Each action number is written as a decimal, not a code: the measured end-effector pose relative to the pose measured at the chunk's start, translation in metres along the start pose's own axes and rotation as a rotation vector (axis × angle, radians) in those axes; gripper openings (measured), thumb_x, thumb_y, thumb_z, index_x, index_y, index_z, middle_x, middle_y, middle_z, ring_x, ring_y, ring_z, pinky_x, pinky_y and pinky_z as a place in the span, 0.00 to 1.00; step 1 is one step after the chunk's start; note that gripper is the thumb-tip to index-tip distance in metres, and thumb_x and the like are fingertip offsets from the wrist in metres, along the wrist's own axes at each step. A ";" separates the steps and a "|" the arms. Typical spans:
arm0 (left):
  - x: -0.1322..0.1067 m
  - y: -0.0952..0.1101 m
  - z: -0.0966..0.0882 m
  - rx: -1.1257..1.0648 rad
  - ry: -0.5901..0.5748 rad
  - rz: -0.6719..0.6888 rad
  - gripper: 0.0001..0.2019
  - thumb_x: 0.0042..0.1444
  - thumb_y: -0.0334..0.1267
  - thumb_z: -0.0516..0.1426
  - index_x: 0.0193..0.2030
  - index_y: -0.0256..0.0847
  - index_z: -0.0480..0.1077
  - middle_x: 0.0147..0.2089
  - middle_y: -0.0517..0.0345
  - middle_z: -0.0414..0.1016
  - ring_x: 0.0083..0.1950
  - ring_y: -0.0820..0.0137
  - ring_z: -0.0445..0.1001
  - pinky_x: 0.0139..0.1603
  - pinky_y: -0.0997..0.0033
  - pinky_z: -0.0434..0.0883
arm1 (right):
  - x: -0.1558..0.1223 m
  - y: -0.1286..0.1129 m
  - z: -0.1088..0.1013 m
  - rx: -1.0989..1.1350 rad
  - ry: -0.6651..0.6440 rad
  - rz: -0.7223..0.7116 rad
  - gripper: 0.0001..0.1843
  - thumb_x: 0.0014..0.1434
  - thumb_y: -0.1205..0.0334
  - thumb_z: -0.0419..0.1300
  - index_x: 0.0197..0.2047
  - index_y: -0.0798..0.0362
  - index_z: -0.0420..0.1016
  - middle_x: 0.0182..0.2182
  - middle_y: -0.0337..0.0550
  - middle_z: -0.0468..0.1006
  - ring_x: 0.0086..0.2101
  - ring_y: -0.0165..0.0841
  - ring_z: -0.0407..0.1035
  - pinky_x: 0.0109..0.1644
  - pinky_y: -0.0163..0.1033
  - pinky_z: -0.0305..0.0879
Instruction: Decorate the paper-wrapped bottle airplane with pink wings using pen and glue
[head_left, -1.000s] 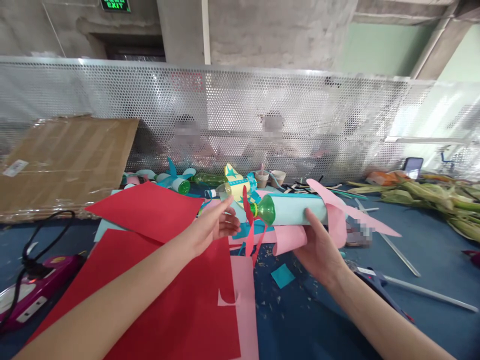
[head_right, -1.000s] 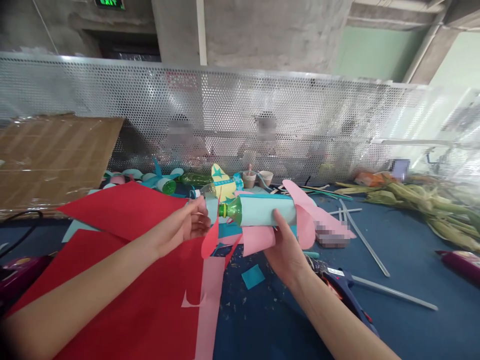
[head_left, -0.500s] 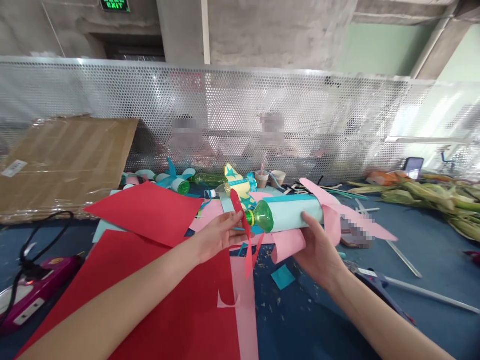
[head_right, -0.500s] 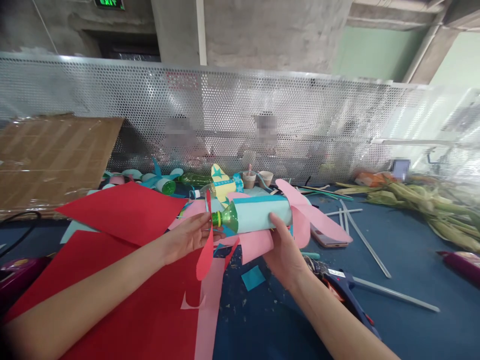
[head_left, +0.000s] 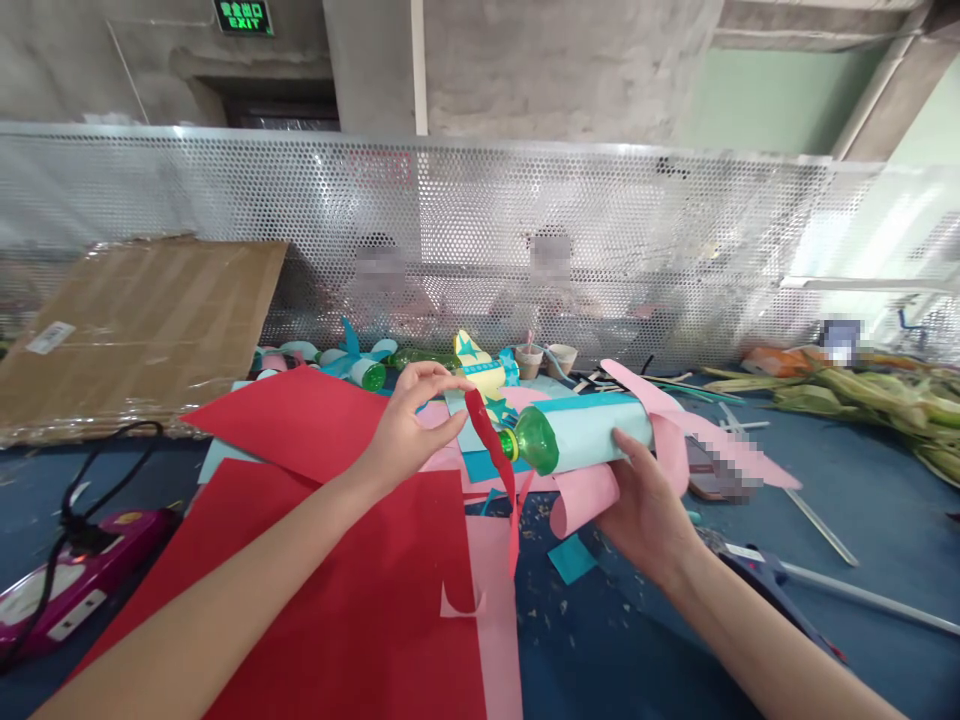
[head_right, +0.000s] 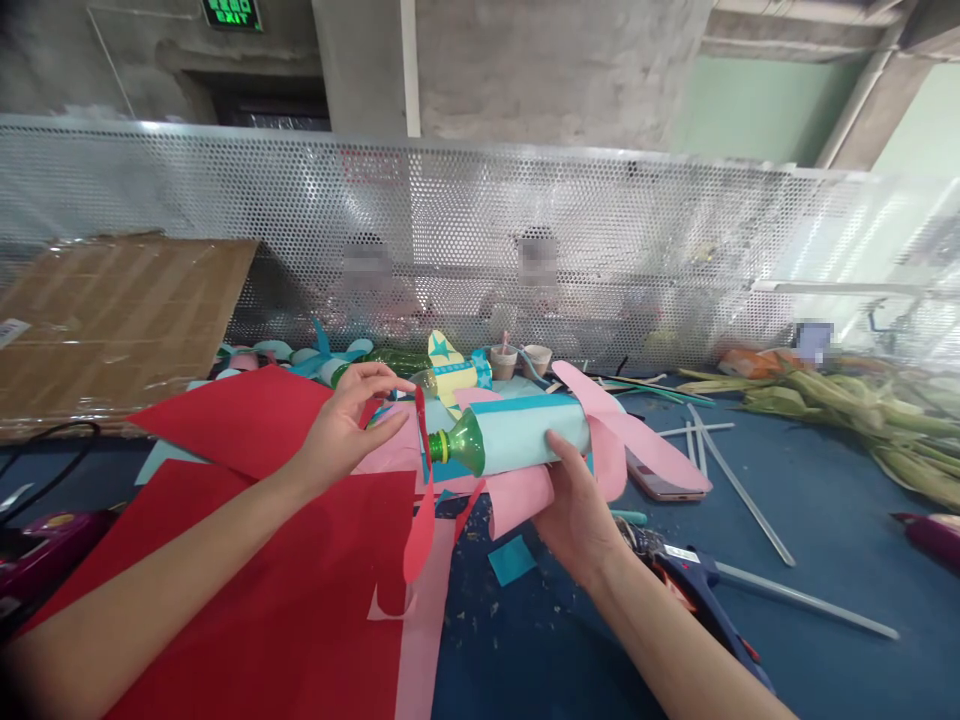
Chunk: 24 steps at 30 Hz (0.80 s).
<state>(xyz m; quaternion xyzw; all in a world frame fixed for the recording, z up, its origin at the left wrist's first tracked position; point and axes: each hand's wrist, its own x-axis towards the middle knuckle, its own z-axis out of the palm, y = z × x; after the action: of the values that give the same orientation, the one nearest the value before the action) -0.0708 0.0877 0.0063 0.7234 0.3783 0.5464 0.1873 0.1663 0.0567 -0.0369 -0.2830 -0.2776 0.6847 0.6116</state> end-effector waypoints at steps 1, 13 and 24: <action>0.001 0.003 -0.002 0.048 -0.022 0.046 0.10 0.48 0.33 0.63 0.39 0.48 0.76 0.46 0.58 0.62 0.53 0.65 0.63 0.61 0.58 0.60 | 0.000 0.000 0.000 0.002 0.002 0.007 0.30 0.58 0.52 0.59 0.63 0.49 0.64 0.49 0.43 0.79 0.52 0.43 0.71 0.58 0.48 0.65; 0.002 -0.005 -0.003 0.233 -0.077 0.367 0.04 0.57 0.37 0.61 0.33 0.50 0.78 0.45 0.58 0.65 0.50 0.67 0.66 0.52 0.61 0.66 | -0.001 0.000 0.002 -0.006 0.011 0.035 0.31 0.56 0.54 0.60 0.62 0.50 0.65 0.49 0.43 0.79 0.51 0.42 0.72 0.56 0.45 0.68; 0.005 0.006 -0.004 0.080 0.129 0.280 0.08 0.65 0.43 0.50 0.39 0.44 0.66 0.39 0.57 0.70 0.41 0.69 0.71 0.45 0.66 0.70 | 0.002 0.001 0.000 -0.020 0.076 -0.015 0.26 0.56 0.57 0.61 0.59 0.49 0.69 0.48 0.42 0.80 0.49 0.41 0.74 0.52 0.44 0.72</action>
<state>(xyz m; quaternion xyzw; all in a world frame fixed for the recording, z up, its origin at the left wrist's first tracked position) -0.0723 0.0869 0.0153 0.7394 0.3066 0.5967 0.0558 0.1652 0.0585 -0.0374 -0.3129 -0.2631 0.6659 0.6241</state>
